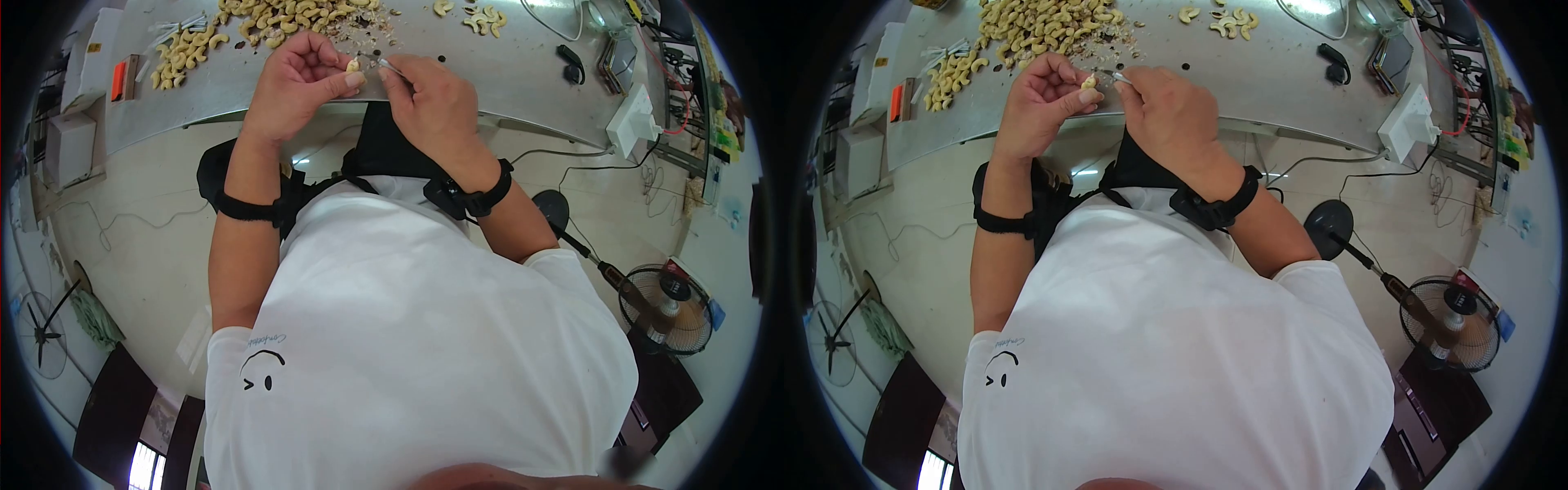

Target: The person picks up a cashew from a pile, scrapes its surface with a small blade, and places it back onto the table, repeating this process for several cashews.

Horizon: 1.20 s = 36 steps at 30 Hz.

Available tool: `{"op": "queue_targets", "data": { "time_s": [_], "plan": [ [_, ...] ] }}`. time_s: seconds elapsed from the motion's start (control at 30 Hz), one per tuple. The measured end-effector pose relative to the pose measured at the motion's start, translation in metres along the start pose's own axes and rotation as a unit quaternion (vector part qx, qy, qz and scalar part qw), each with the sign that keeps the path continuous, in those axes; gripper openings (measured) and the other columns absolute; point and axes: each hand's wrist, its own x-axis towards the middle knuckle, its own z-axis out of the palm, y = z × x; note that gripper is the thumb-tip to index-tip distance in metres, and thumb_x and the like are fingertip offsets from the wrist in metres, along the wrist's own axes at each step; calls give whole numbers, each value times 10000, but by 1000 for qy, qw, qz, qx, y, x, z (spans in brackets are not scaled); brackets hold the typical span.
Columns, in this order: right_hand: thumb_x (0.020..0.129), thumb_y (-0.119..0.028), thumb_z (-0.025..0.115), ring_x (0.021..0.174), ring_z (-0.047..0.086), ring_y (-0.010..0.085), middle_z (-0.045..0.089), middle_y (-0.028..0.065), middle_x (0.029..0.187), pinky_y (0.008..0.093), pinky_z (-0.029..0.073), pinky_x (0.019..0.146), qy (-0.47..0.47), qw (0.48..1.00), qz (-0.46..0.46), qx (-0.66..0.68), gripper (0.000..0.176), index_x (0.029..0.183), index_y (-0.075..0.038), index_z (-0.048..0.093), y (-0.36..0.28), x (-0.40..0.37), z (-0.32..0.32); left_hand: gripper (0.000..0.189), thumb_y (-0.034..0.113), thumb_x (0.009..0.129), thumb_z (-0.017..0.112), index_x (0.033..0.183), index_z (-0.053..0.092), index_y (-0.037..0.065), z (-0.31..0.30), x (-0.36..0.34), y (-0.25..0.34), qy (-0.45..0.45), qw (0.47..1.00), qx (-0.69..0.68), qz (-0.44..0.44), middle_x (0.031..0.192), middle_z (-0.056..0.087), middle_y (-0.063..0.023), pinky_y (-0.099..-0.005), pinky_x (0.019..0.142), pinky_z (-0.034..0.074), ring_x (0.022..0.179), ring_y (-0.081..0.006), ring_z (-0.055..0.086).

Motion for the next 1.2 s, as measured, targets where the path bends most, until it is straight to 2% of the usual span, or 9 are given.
{"op": "queue_targets", "data": {
  "time_s": [0.13,0.23,0.33,0.43,0.63,0.73,0.93,1.2],
  "plan": [
    [885,-215,690,679,662,324,673,92,762,424,514,597,-20,999,33,37,133,924,-89,701,-1,5,-7,255,-82,870,722,1021,552,35,3,-1,2,5,1000,-2,-2,1075,704,-106,-310,845,614,991,-197,723],
    [885,-185,724,676,673,323,703,139,806,368,524,613,-37,997,29,55,153,961,-52,726,-1,7,-10,278,-79,843,747,1041,579,21,6,0,2,25,1000,10,10,1031,688,-71,-315,883,607,949,-183,720],
    [885,-184,723,676,672,324,702,144,804,372,522,608,-59,996,21,65,154,956,-48,728,-1,6,-11,284,-95,839,743,1049,587,18,6,0,0,16,1000,-11,20,1050,694,-76,-312,910,596,981,-195,722],
    [891,-213,671,711,667,362,688,127,772,460,518,619,-76,995,25,56,148,864,-69,697,-3,5,-10,288,-110,835,738,1045,589,18,7,0,0,13,999,0,32,1041,694,-70,-310,901,598,998,-193,722],
    [899,-215,653,703,662,386,678,156,744,487,519,621,-113,993,29,33,173,834,-58,687,-7,10,-18,304,-117,816,750,1033,594,28,10,0,-4,30,998,23,58,1022,691,-53,-281,874,597,939,-133,697],
    [904,-217,646,699,658,397,678,168,747,493,521,627,-133,991,24,24,185,835,-50,689,-5,11,-20,338,-153,796,752,1037,596,27,10,-2,-6,43,997,36,57,1126,676,-82,-287,913,574,935,-112,646],
    [914,-222,635,705,655,408,676,177,738,499,522,637,-158,986,44,12,213,821,-37,688,-8,14,-21,334,-153,797,752,1031,594,26,14,-2,-4,61,996,57,43,1101,670,-71,-278,893,574,960,-115,655],
    [910,-219,639,703,655,407,671,178,730,497,520,635,-121,991,41,28,203,823,-44,698,-10,12,-17,323,-132,808,761,1034,591,25,12,-2,1,36,997,55,34,1053,666,-58,-273,875,586,949,-128,676]
  ]
}}
